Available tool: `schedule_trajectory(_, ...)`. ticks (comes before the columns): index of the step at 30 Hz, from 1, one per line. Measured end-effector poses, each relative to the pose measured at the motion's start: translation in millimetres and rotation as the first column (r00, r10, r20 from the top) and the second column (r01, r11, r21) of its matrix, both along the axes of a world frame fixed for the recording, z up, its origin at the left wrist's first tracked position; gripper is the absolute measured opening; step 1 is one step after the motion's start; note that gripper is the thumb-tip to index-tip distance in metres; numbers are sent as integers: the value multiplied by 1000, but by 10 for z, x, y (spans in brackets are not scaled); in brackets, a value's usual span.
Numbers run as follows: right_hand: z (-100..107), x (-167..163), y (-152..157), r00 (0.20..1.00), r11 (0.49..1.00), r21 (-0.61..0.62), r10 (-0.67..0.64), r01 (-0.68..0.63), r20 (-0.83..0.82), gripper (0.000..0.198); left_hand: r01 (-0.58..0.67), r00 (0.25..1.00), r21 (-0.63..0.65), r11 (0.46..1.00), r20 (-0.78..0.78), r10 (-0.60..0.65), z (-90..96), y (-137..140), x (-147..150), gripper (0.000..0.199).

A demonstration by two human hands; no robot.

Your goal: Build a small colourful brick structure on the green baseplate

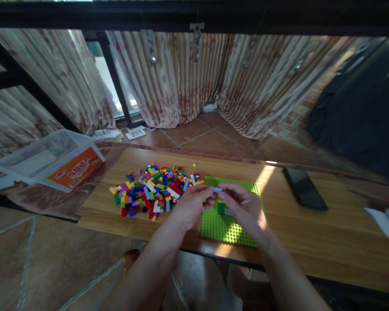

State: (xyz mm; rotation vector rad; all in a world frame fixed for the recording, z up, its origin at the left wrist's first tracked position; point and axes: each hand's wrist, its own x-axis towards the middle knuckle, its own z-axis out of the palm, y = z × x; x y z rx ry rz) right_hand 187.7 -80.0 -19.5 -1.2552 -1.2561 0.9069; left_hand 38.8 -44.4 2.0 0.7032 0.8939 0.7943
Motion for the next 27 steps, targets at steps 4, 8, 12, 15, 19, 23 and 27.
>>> schedule_trajectory(4,-12,159,-15,997,997,-73,-14,20,78,25,58,995,114,992,-86,-48,4,3,82,18)
schedule_trajectory(8,-8,307,-46,990,989,-143,50,-31,131,24,102,981,197,975,-182,-65,-8,-23,162,14)
schedule_trajectory(12,-5,412,-82,983,982,-176,98,-70,155,21,147,966,215,965,-239,-94,-49,-40,230,17)
schedule_trajectory(15,-19,464,-93,980,978,-186,121,-90,159,20,167,959,231,958,-263,-103,-71,-39,269,19)
schedule_trajectory(19,-70,513,-92,984,980,-182,113,-87,141,23,167,962,257,952,-252,-100,-76,-42,313,21)
schedule_trajectory(23,-79,545,-94,980,982,-171,110,-82,166,24,174,962,259,950,-251,-108,-80,-53,363,22)
schedule_trajectory(27,-3,615,-100,948,992,-125,66,-28,313,18,153,965,264,952,-247,-87,-103,-22,388,21)
